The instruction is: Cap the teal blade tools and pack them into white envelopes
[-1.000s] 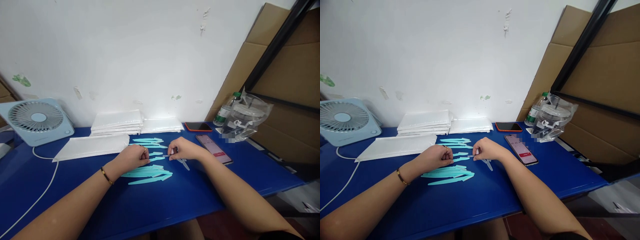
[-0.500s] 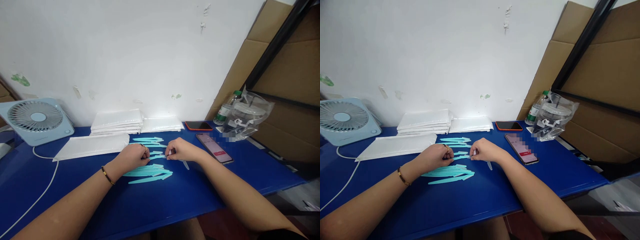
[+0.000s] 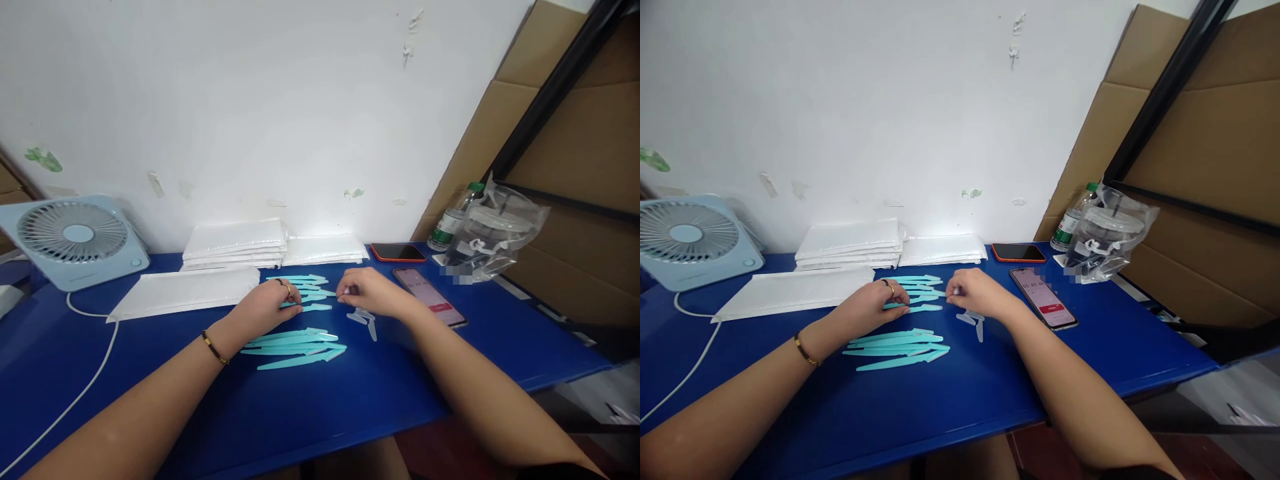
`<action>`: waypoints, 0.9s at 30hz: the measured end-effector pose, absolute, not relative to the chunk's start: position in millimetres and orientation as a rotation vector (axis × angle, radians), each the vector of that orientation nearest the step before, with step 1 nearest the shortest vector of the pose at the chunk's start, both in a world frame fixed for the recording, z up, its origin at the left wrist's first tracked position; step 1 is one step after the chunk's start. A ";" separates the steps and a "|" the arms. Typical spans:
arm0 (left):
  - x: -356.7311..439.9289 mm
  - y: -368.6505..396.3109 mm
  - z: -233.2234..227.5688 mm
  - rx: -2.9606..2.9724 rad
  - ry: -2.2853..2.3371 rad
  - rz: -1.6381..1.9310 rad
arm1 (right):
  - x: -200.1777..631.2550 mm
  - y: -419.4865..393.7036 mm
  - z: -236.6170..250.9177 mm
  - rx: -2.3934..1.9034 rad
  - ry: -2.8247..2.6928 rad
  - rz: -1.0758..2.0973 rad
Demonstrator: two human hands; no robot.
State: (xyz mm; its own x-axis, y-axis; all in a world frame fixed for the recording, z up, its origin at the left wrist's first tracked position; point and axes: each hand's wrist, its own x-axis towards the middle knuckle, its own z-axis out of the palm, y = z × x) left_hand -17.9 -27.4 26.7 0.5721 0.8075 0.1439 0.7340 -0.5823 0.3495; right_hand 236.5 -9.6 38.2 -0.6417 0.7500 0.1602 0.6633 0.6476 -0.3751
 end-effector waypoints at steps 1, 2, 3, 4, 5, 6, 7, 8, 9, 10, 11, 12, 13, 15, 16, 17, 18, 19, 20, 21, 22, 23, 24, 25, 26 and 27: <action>-19.8 -29.4 30.7 2.509 1.271 0.397 | 242.7 -10.2 42.6 -1.175 -2.578 0.443; -21.8 -31.5 34.3 2.457 1.258 0.343 | 248.3 -10.8 46.4 -1.219 -2.601 0.490; -23.5 -33.7 37.2 2.404 1.239 0.274 | 252.7 -11.5 49.0 -1.262 -2.629 0.538; -24.8 -35.8 39.3 2.353 1.223 0.202 | 255.5 -12.1 50.1 -1.304 -2.654 0.576; -25.5 -37.9 40.7 2.308 1.212 0.141 | 256.6 -12.6 49.8 -1.342 -2.674 0.598; -25.7 -39.8 41.4 2.271 1.211 0.102 | 256.0 -12.8 48.3 -1.371 -2.689 0.607; -25.3 -41.5 41.7 2.245 1.213 0.080 | 254.0 -12.9 45.9 -1.386 -2.701 0.602; -24.6 -43.0 41.8 2.227 1.216 0.068 | 250.9 -12.9 43.0 -1.385 -2.713 0.584; -23.7 -44.1 41.7 2.214 1.219 0.057 | 247.3 -12.9 40.2 -1.368 -2.724 0.554; -22.7 -44.9 41.5 2.204 1.224 0.048 | 243.5 -13.1 37.7 -1.340 -2.733 0.513; -22.0 -45.2 41.2 2.198 1.228 0.042 | 239.9 -13.4 35.9 -1.307 -2.738 0.471; -21.5 -44.9 40.8 2.197 1.239 0.043 | 236.9 -13.9 34.9 -1.275 -2.733 0.439; -21.5 -44.2 40.1 2.202 1.256 0.057 | 234.7 -14.4 34.6 -1.249 -2.717 0.430; -22.4 -41.2 38.2 2.215 1.285 0.124 | 232.9 -15.2 35.9 -1.211 -2.649 0.476; -23.3 -39.2 37.0 2.207 1.289 0.165 | 233.2 -15.4 37.0 -1.196 -2.602 0.519; -24.4 -37.1 35.8 2.184 1.282 0.200 | 234.0 -15.5 38.2 -1.181 -2.552 0.568; -25.6 -35.1 34.7 2.148 1.260 0.227 | 235.0 -15.5 39.3 -1.166 -2.506 0.616; -26.7 -33.4 33.9 2.100 1.230 0.246 | 236.1 -15.4 40.1 -1.148 -2.470 0.663; -27.7 -32.0 33.5 2.046 1.199 0.262 | 236.9 -15.3 40.6 -1.130 -2.445 0.701; -28.5 -31.1 33.6 1.990 1.172 0.278 | 237.4 -15.1 40.7 -1.111 -2.427 0.718; -29.1 -30.7 34.0 1.934 1.149 0.295 | 237.5 -15.0 40.5 -1.095 -2.412 0.699; -29.5 -30.7 34.9 1.877 1.136 0.316 | 237.2 -15.0 40.0 -1.080 -2.396 0.638; -29.7 -31.1 36.0 1.818 1.131 0.339 | 236.6 -14.9 39.4 -1.062 -2.382 0.539; -29.7 -31.6 37.2 1.757 1.131 0.358 | 236.0 -14.9 38.7 -1.032 -2.370 0.420; -29.7 -32.2 38.4 1.698 1.133 0.375 | 235.4 -14.9 38.0 -0.992 -2.363 0.298; -29.6 -32.7 39.4 1.642 1.134 0.385 | 234.9 -14.9 37.2 -0.944 -2.366 0.191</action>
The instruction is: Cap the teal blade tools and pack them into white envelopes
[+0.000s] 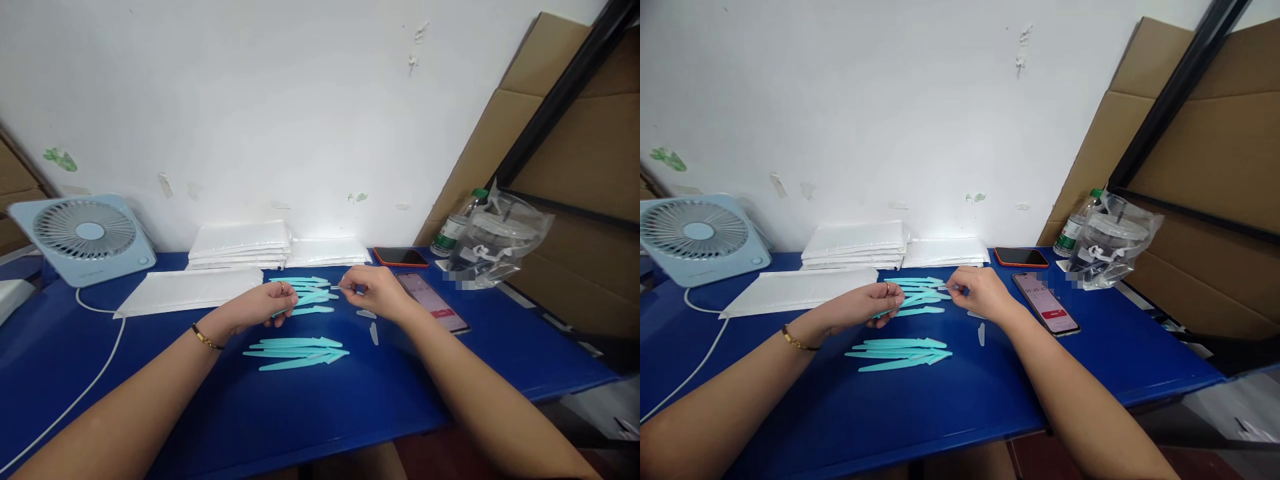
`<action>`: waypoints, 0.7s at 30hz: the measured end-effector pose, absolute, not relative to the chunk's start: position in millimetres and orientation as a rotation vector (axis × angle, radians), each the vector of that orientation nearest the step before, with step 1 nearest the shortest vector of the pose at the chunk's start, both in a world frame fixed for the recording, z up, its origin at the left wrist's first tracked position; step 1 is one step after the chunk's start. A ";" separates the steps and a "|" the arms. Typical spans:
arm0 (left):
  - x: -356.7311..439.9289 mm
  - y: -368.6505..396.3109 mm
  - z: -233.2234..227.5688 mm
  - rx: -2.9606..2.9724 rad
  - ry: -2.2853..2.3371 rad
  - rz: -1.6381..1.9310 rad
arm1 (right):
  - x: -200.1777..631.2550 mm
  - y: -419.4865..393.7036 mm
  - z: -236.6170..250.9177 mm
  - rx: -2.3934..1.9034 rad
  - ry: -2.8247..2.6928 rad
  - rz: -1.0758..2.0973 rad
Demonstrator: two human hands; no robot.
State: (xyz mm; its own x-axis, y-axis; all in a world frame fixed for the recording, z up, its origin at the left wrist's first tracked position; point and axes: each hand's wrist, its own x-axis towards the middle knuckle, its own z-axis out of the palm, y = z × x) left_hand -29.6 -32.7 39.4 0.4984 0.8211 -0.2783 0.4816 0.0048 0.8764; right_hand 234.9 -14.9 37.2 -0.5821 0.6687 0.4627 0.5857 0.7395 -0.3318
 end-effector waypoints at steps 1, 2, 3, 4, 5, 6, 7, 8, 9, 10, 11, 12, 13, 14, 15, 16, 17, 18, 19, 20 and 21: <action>-29.5 -33.2 40.3 1.592 1.130 0.389 | 234.6 -14.9 36.5 -0.897 -2.381 0.106; -29.4 -33.4 40.9 1.550 1.122 0.386 | 234.5 -14.9 35.6 -0.857 -2.403 0.040; -29.3 -33.6 41.3 1.519 1.110 0.377 | 234.4 -15.1 34.7 -0.829 -2.426 -0.013; -29.1 -33.7 41.6 1.497 1.099 0.366 | 234.3 -15.3 33.8 -0.811 -2.447 -0.060; -28.9 -33.8 41.7 1.482 1.090 0.355 | 234.2 -15.6 33.0 -0.799 -2.463 -0.104; -28.7 -33.8 41.7 1.470 1.085 0.346 | 233.8 -16.1 32.2 -0.788 -2.478 -0.147; -28.4 -34.0 41.8 1.462 1.083 0.340 | 233.4 -16.6 31.5 -0.774 -2.492 -0.184; -28.1 -34.1 41.8 1.454 1.086 0.336 | 233.0 -17.2 31.1 -0.762 -2.506 -0.214; -27.9 -34.3 41.8 1.444 1.090 0.332 | 232.6 -17.7 30.8 -0.753 -2.522 -0.239; -27.8 -34.4 41.9 1.433 1.095 0.329 | 232.4 -18.1 30.6 -0.750 -2.537 -0.262; -27.9 -34.4 42.1 1.424 1.098 0.326 | 232.4 -18.2 30.6 -0.752 -2.546 -0.285; -28.1 -34.3 42.3 1.417 1.100 0.324 | 232.7 -18.1 30.5 -0.756 -2.547 -0.310; -28.4 -34.1 42.7 1.411 1.101 0.323 | 233.1 -17.8 30.5 -0.760 -2.539 -0.340; -28.7 -33.9 43.1 1.407 1.101 0.322 | 233.6 -17.4 30.6 -0.760 -2.527 -0.373; -29.0 -33.6 43.7 1.405 1.102 0.322 | 233.8 -17.1 30.6 -0.752 -2.512 -0.409; -29.2 -33.4 44.3 1.403 1.102 0.322 | 233.7 -17.0 30.6 -0.736 -2.493 -0.447; -29.3 -33.4 45.0 1.399 1.103 0.321 | 233.0 -17.3 30.6 -0.712 -2.477 -0.482; -29.1 -33.6 45.8 1.396 1.104 0.320 | 231.5 -18.1 30.6 -0.679 -2.467 -0.511; -28.6 -34.0 46.4 1.393 1.103 0.318 | 229.3 -19.3 30.4 -0.643 -2.461 -0.531; -28.0 -34.4 46.9 1.391 1.101 0.319 | 226.4 -20.8 30.2 -0.607 -2.460 -0.539; -27.3 -34.9 47.0 1.390 1.098 0.321 | 223.2 -22.5 29.8 -0.575 -2.462 -0.534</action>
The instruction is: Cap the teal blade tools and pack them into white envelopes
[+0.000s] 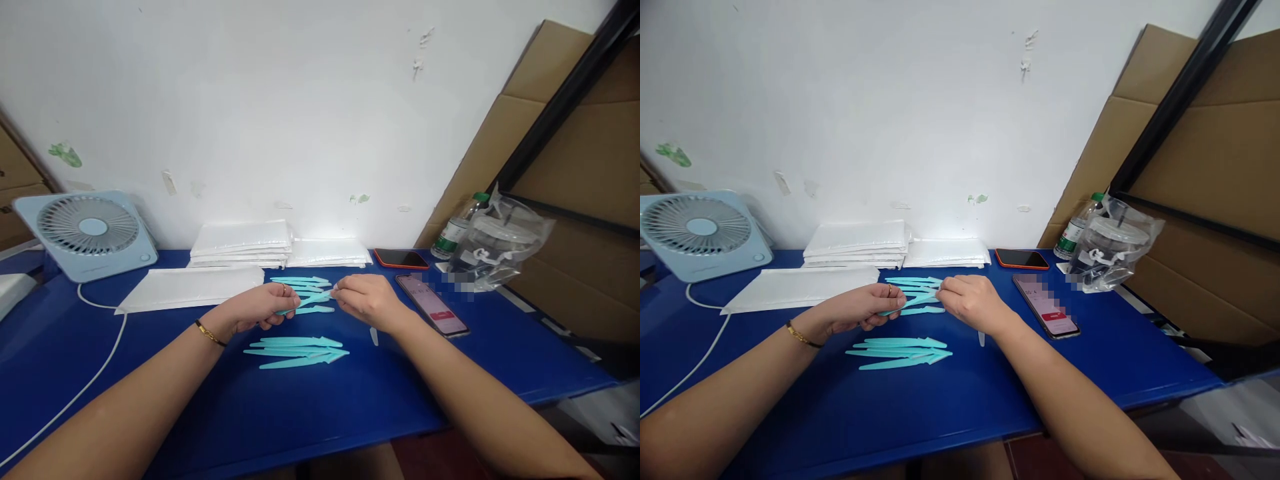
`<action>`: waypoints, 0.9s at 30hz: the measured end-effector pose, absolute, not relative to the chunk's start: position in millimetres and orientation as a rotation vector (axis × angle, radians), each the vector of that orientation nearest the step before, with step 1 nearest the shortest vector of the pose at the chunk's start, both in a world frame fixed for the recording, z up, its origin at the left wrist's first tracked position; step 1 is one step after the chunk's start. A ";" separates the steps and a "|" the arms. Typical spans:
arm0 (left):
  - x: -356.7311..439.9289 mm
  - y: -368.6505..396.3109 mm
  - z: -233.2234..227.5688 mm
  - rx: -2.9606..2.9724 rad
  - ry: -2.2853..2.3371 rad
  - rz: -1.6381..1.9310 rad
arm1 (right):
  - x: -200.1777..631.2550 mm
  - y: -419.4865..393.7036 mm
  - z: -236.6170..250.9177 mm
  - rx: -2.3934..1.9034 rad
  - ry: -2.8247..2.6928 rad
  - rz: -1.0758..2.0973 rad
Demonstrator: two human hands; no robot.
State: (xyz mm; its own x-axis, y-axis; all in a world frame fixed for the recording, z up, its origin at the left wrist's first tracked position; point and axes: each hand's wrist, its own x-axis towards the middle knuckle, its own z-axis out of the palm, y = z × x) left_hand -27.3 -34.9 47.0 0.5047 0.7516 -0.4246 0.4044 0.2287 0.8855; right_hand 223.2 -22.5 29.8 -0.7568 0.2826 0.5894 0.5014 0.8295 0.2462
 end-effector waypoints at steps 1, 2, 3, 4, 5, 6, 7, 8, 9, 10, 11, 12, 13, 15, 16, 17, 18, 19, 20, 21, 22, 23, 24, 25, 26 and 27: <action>-26.5 -35.3 46.7 1.397 1.091 0.326 | 220.0 -23.9 29.4 -0.550 -2.467 -0.514; -25.7 -35.5 45.8 1.412 1.083 0.329 | 217.2 -24.8 29.1 -0.528 -2.475 -0.478; -25.0 -35.3 44.3 1.442 1.080 0.338 | 215.5 -25.1 29.1 -0.511 -2.484 -0.420; -24.5 -34.8 42.1 1.493 1.090 0.355 | 215.3 -24.6 29.7 -0.503 -2.487 -0.342; -24.1 -33.9 39.4 1.568 1.121 0.381 | 216.9 -23.3 31.1 -0.513 -2.486 -0.248; -23.8 -32.8 36.4 1.668 1.175 0.417 | 220.4 -21.5 33.3 -0.550 -2.477 -0.152; -23.4 -31.5 33.2 1.788 1.251 0.459 | 225.6 -19.3 36.3 -0.624 -2.465 -0.066; -23.1 -30.3 30.0 1.917 1.338 0.495 | 232.2 -17.0 39.9 -0.728 -2.454 0.007; -22.6 -29.1 27.2 2.041 1.420 0.513 | 239.6 -14.9 43.7 -0.855 -2.454 0.059; -22.1 -28.3 24.9 2.151 1.485 0.510 | 247.0 -13.2 47.2 -0.986 -2.481 0.106; -21.5 -27.8 23.3 2.241 1.527 0.501 | 253.7 -12.0 50.2 -1.101 -2.530 0.153; -20.9 -27.9 22.5 2.315 1.544 0.494 | 259.2 -11.3 52.4 -1.205 -2.590 0.194; -20.4 -28.4 22.5 2.369 1.539 0.493 | 262.9 -11.1 53.6 -1.292 -2.657 0.229; -19.4 -31.2 24.7 2.429 1.477 0.488 | 265.0 -11.7 53.3 -1.422 -2.773 0.261; -19.1 -33.3 26.7 2.437 1.429 0.458 | 263.6 -12.4 52.1 -1.471 -2.811 0.251; -18.8 -35.7 28.9 2.433 1.371 0.400 | 260.9 -13.1 50.5 -1.510 -2.837 0.227; -18.4 -38.4 31.3 2.421 1.313 0.326 | 257.5 -13.7 48.7 -1.536 -2.857 0.194; -18.1 -41.2 33.5 2.406 1.265 0.253 | 253.6 -14.4 46.8 -1.552 -2.870 0.150; -17.6 -43.9 35.3 2.389 1.228 0.189 | 249.8 -14.8 44.9 -1.557 -2.877 0.100; -17.1 -46.2 36.7 2.369 1.203 0.136 | 246.1 -15.2 43.1 -1.549 -2.878 0.052; -16.5 -47.9 37.6 2.348 1.188 0.099 | 243.0 -15.3 41.5 -1.527 -2.879 0.015; -15.9 -49.1 37.9 2.328 1.179 0.076 | 240.6 -15.3 40.2 -1.489 -2.876 -0.005; -15.3 -49.4 37.6 2.314 1.177 0.067 | 239.1 -15.0 39.2 -1.440 -2.868 -0.003; -14.9 -49.0 36.8 2.309 1.177 0.072 | 238.3 -14.6 38.5 -1.388 -2.852 0.032; -14.6 -47.8 35.6 2.310 1.183 0.089 | 238.5 -13.9 38.2 -1.335 -2.826 0.105; -14.6 -46.0 34.2 2.313 1.193 0.115 | 239.4 -13.2 38.4 -1.284 -2.788 0.211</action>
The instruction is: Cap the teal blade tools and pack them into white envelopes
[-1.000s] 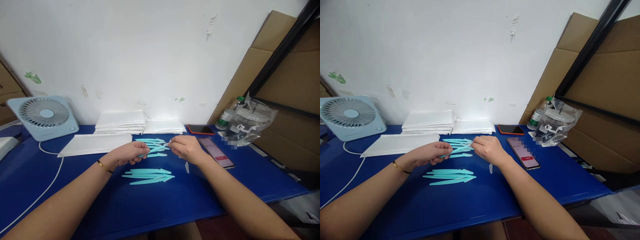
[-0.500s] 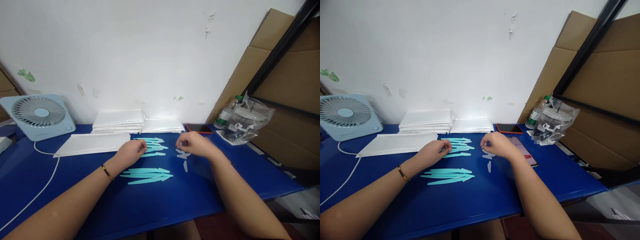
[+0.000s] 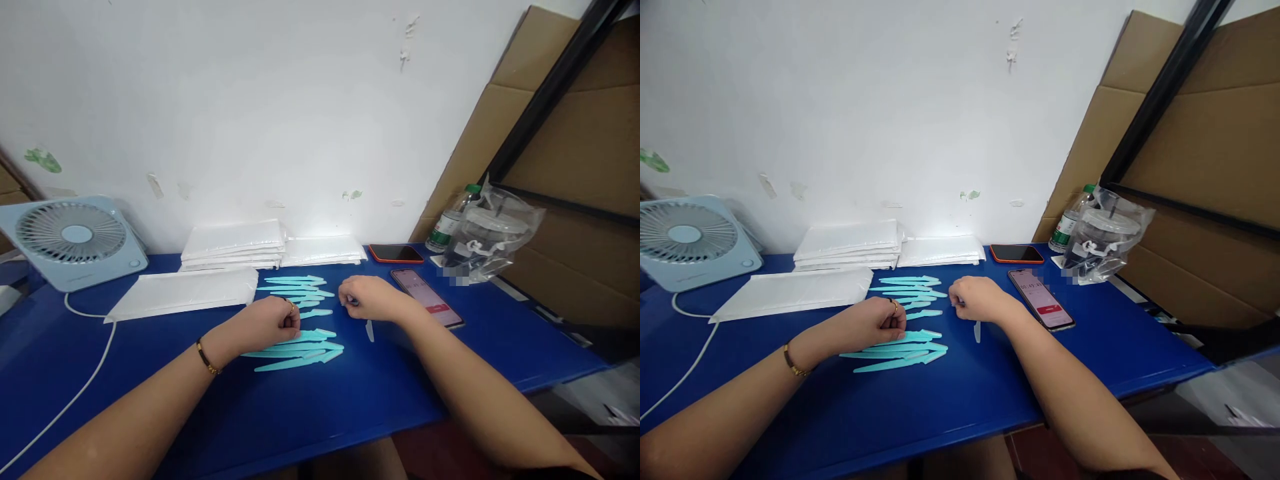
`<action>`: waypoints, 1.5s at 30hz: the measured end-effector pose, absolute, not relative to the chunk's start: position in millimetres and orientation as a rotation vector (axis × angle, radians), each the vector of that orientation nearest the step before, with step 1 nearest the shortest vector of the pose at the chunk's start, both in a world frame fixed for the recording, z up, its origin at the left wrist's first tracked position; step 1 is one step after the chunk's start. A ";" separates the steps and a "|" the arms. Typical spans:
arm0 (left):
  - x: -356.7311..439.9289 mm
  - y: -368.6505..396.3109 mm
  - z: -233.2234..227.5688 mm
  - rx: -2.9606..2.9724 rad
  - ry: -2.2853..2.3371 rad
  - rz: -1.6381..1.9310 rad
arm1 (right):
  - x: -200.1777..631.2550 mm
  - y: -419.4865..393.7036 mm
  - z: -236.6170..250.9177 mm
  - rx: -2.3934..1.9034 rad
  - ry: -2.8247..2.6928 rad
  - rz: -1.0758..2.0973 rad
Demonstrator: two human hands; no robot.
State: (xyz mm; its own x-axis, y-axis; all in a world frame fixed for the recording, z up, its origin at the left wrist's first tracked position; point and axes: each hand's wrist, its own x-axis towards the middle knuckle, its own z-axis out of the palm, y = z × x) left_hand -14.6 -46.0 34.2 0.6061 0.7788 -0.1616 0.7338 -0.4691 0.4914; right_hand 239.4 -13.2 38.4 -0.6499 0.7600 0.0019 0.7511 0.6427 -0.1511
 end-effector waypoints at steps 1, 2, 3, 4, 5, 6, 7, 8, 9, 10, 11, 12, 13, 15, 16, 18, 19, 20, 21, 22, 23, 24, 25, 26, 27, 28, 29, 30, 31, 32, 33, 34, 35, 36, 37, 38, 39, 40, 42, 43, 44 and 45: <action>-14.7 -43.8 32.8 2.311 1.207 0.143 | 240.9 -12.5 38.8 -1.236 -2.738 0.346; -15.0 -41.4 31.5 2.306 1.223 0.171 | 242.7 -11.7 39.5 -1.191 -2.680 0.500; -15.5 -39.1 30.5 2.300 1.243 0.199 | 244.7 -11.0 40.3 -1.149 -2.617 0.662; -16.2 -37.0 29.8 2.295 1.265 0.226 | 246.6 -10.5 41.1 -1.112 -2.555 0.816; -16.9 -35.2 29.4 2.292 1.287 0.250 | 248.2 -10.2 41.9 -1.078 -2.499 0.945; -17.5 -33.9 29.2 2.290 1.306 0.272 | 249.3 -10.0 42.6 -1.052 -2.457 1.040; -18.2 -32.9 29.1 2.288 1.319 0.288 | 249.9 -10.0 43.2 -1.034 -2.431 1.097; -18.7 -32.2 29.0 2.284 1.324 0.295 | 250.0 -10.2 43.6 -1.024 -2.419 1.118; -19.0 -31.8 28.9 2.280 1.323 0.299 | 249.7 -10.5 43.9 -1.020 -2.419 1.116; -19.3 -31.5 28.7 2.277 1.320 0.301 | 249.0 -10.8 44.0 -1.019 -2.426 1.099; -19.3 -31.2 28.4 2.274 1.318 0.301 | 248.1 -11.1 43.9 -1.022 -2.434 1.079; -19.2 -31.1 28.1 2.272 1.317 0.302 | 246.9 -11.4 43.7 -1.026 -2.442 1.058; -18.9 -31.0 27.9 2.271 1.314 0.301 | 245.6 -11.7 43.3 -1.031 -2.450 1.041; -18.0 -31.1 28.1 2.272 1.307 0.306 | 242.5 -12.4 41.8 -1.039 -2.469 1.006; -17.5 -31.4 28.4 2.273 1.302 0.313 | 240.4 -12.9 40.7 -1.041 -2.473 0.985; -16.3 -32.2 29.4 2.284 1.292 0.326 | 235.1 -14.2 37.9 -1.029 -2.464 0.946; -15.7 -32.6 29.9 2.292 1.293 0.337 | 231.8 -15.1 36.3 -1.015 -2.450 0.932; -15.1 -32.9 30.1 2.303 1.298 0.349 | 228.2 -15.9 34.5 -1.001 -2.437 0.918; -14.5 -33.0 30.1 2.315 1.306 0.362 | 224.6 -16.6 32.7 -0.990 -2.429 0.901; -14.1 -32.9 29.8 2.325 1.318 0.374 | 221.3 -17.0 31.2 -0.985 -2.425 0.881; -13.7 -32.7 29.4 2.335 1.333 0.382 | 218.8 -17.0 30.0 -0.984 -2.423 0.857; -13.4 -32.4 29.0 2.344 1.355 0.391 | 217.5 -16.4 29.6 -0.989 -2.414 0.827; -13.2 -32.2 28.8 2.360 1.382 0.406 | 218.0 -15.2 30.0 -1.000 -2.400 0.787; -13.2 -32.1 28.8 2.382 1.411 0.432 | 220.5 -13.5 31.3 -1.016 -2.376 0.735; -13.5 -32.3 29.4 2.408 1.441 0.469 | 225.2 -11.5 33.7 -1.039 -2.347 0.675; -14.1 -32.7 30.4 2.431 1.463 0.503 | 231.9 -9.3 37.0 -1.075 -2.319 0.610; -15.0 -33.5 31.9 2.447 1.472 0.519 | 240.3 -7.1 40.8 -1.123 -2.303 0.540; -16.2 -34.6 33.8 2.453 1.460 0.498 | 249.6 -5.1 44.8 -1.181 -2.308 0.494; -17.5 -36.0 35.9 2.450 1.431 0.438 | 258.9 -3.3 48.3 -1.252 -2.335 0.466; -19.0 -37.5 37.9 2.439 1.393 0.355 | 267.3 -1.7 51.1 -1.315 -2.390 0.459; -20.3 -39.0 39.5 2.423 1.351 0.267 | 274.2 -0.2 52.6 -1.369 -2.443 0.451; -21.5 -40.4 40.7 2.402 1.309 0.186 | 278.9 1.3 52.6 -1.415 -2.488 0.447; -22.2 -41.7 41.2 2.376 1.273 0.122 | 281.3 2.8 51.1 -1.445 -2.522 0.449; -22.7 -42.7 41.1 2.347 1.249 0.077 | 281.5 4.6 48.2 -1.462 -2.539 0.445; -22.7 -43.4 40.6 2.317 1.235 0.047 | 280.0 6.4 44.3 -1.467 -2.548 0.438; -22.5 -43.9 39.8 2.291 1.228 0.025 | 277.4 8.5 39.6 -1.463 -2.553 0.429; -22.1 -44.4 38.9 2.270 1.228 0.012 | 274.3 10.6 34.7 -1.455 -2.557 0.424; -21.6 -44.7 38.2 2.257 1.232 0.005 | 271.1 12.6 30.1 -1.445 -2.559 0.424; -20.6 -45.3 37.7 2.250 1.244 0.007 | 266.0 15.7 23.0 -1.422 -2.553 0.465; -20.2 -45.5 37.8 2.253 1.252 0.018 | 264.2 16.4 21.2 -1.405 -2.540 0.499; -20.0 -45.5 38.1 2.259 1.264 0.041 | 262.9 16.3 20.7 -1.386 -2.516 0.535; -19.9 -45.1 38.4 2.267 1.279 0.075 | 261.7 15.5 21.4 -1.360 -2.485 0.580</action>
State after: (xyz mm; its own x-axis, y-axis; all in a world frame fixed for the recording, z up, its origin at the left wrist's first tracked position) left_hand -19.9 -45.1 38.4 0.5503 0.8095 -0.2047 0.7799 -0.4107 0.4723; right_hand 261.7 15.5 21.4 -0.5334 0.8454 0.0267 0.7462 0.4852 -0.4558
